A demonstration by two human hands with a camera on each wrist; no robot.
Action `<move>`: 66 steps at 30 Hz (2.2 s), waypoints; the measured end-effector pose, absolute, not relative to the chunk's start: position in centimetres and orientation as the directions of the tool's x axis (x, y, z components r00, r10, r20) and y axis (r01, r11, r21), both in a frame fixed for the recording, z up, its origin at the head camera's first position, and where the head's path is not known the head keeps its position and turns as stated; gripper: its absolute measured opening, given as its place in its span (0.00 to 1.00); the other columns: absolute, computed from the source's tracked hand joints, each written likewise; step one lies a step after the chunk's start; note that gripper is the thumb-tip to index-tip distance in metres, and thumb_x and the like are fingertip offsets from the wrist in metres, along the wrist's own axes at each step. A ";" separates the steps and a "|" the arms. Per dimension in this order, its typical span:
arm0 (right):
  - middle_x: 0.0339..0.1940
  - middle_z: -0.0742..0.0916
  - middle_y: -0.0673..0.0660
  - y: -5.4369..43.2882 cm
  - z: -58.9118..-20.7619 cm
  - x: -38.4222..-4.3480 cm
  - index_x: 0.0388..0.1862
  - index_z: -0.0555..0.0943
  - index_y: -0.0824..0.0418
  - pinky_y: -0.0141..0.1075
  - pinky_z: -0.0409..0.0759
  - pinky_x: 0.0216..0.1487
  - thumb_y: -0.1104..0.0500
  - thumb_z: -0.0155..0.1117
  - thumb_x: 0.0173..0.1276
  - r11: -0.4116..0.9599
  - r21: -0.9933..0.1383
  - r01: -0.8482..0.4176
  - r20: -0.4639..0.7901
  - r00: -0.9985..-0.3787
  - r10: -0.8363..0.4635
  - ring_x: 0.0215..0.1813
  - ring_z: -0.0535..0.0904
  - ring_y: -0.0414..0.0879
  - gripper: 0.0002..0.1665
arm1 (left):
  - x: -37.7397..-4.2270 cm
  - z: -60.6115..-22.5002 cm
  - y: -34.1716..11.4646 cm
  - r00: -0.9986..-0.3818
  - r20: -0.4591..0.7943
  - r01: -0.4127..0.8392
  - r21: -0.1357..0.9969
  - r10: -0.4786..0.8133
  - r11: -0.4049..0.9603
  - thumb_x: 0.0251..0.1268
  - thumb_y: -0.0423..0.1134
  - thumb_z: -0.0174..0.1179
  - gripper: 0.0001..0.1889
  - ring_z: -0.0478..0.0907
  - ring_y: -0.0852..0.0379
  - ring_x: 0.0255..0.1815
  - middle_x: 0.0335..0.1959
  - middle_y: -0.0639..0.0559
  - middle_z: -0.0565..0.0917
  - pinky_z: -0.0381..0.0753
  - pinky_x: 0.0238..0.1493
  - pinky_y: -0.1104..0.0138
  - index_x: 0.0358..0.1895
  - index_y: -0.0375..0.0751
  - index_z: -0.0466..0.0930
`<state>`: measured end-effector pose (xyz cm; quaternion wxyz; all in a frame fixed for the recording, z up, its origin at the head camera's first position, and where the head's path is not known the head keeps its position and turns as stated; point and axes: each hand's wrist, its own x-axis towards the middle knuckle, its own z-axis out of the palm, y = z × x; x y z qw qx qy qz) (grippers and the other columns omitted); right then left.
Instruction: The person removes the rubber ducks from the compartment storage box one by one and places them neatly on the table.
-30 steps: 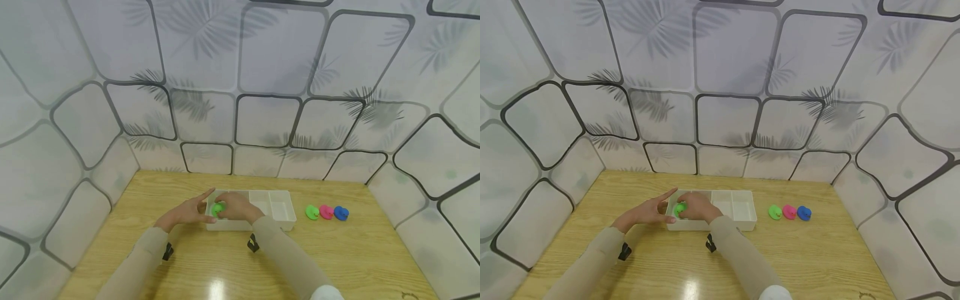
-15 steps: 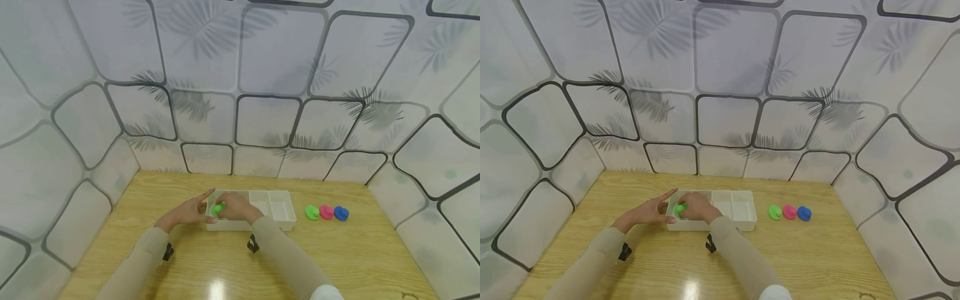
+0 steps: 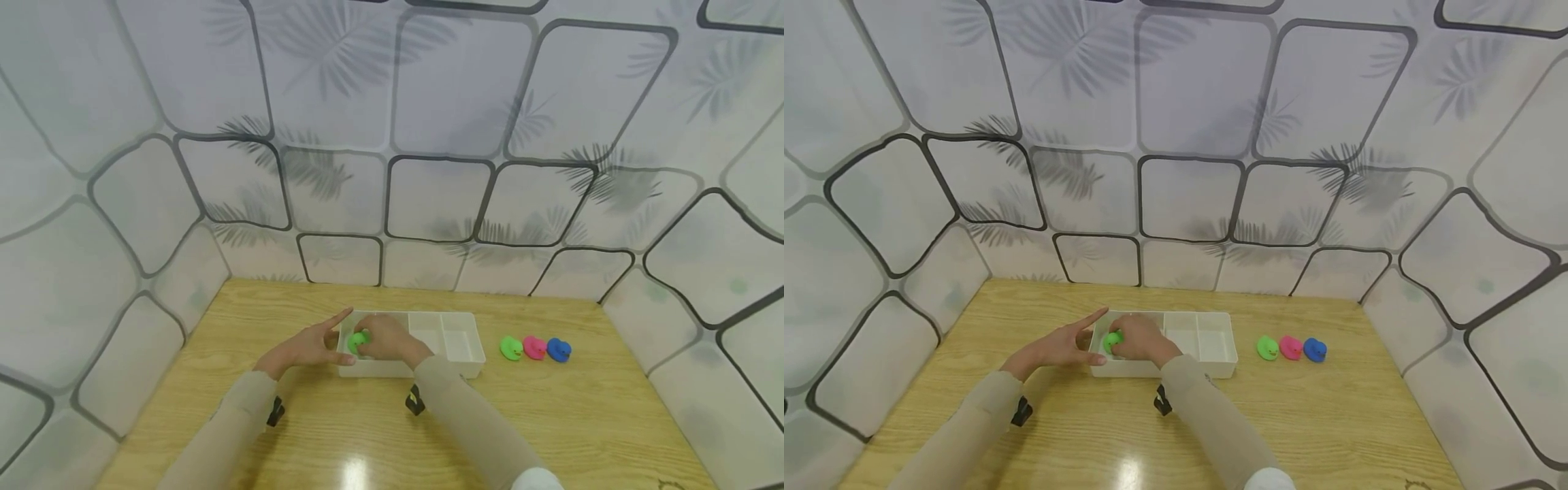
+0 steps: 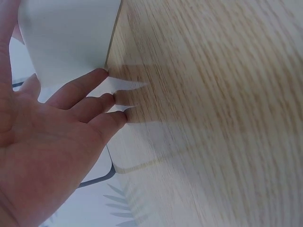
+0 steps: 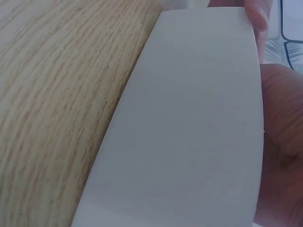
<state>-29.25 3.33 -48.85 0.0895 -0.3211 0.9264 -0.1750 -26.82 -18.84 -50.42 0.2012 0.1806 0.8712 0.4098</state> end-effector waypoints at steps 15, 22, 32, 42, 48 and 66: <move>0.53 0.88 0.49 4.2 -47.6 -29.0 0.58 0.84 0.56 0.51 0.75 0.64 0.51 0.69 0.67 0.707 -0.476 -0.523 -0.014 -0.799 -0.601 0.56 0.81 0.48 0.22 | -26.8 -50.6 -18.9 -0.853 -0.204 0.152 0.782 0.480 0.604 0.55 0.63 0.72 0.58 0.59 0.32 0.76 0.74 0.34 0.66 0.58 0.68 0.31 0.83 0.67 0.40; 0.53 0.87 0.52 5.0 -46.5 -29.0 0.59 0.84 0.58 0.40 0.81 0.49 0.53 0.69 0.67 0.644 -0.569 -0.510 0.023 -0.794 -0.608 0.51 0.82 0.49 0.22 | -27.0 -50.9 -18.9 -0.856 -0.211 0.147 0.776 0.472 0.613 0.55 0.63 0.72 0.58 0.61 0.34 0.75 0.75 0.32 0.64 0.60 0.68 0.32 0.82 0.70 0.40; 0.58 0.83 0.52 6.5 -45.5 -29.1 0.57 0.83 0.56 0.39 0.84 0.47 0.52 0.68 0.65 0.551 -0.713 -0.433 0.049 -0.816 -0.576 0.55 0.82 0.52 0.22 | -26.9 -50.8 -18.8 -0.857 -0.203 0.161 0.768 0.474 0.620 0.56 0.64 0.71 0.57 0.62 0.32 0.75 0.74 0.31 0.65 0.61 0.67 0.33 0.82 0.69 0.40; 0.57 0.81 0.58 8.3 -46.3 -29.1 0.55 0.84 0.60 0.41 0.84 0.52 0.60 0.69 0.65 0.390 -0.824 -0.412 0.126 -0.804 -0.581 0.54 0.82 0.55 0.19 | -26.8 -50.7 -18.7 -0.860 -0.210 0.150 0.768 0.466 0.622 0.54 0.63 0.72 0.58 0.61 0.33 0.75 0.74 0.33 0.66 0.59 0.69 0.34 0.83 0.68 0.41; 0.57 0.83 0.53 9.5 -47.0 -29.2 0.55 0.85 0.55 0.44 0.81 0.56 0.59 0.71 0.67 0.366 -0.844 -0.393 0.136 -0.816 -0.562 0.53 0.81 0.48 0.17 | -26.8 -50.5 -18.7 -0.862 -0.223 0.133 0.767 0.455 0.628 0.54 0.63 0.72 0.58 0.60 0.32 0.75 0.74 0.33 0.66 0.59 0.70 0.34 0.83 0.67 0.41; 0.61 0.82 0.52 12.1 -47.2 -28.9 0.59 0.84 0.54 0.44 0.81 0.55 0.56 0.73 0.66 0.337 -0.905 -0.259 0.073 -0.876 -0.476 0.54 0.81 0.48 0.23 | -26.7 -50.4 -18.7 -0.867 -0.220 0.142 0.751 0.446 0.645 0.54 0.65 0.72 0.58 0.61 0.31 0.74 0.73 0.33 0.68 0.59 0.69 0.33 0.82 0.71 0.39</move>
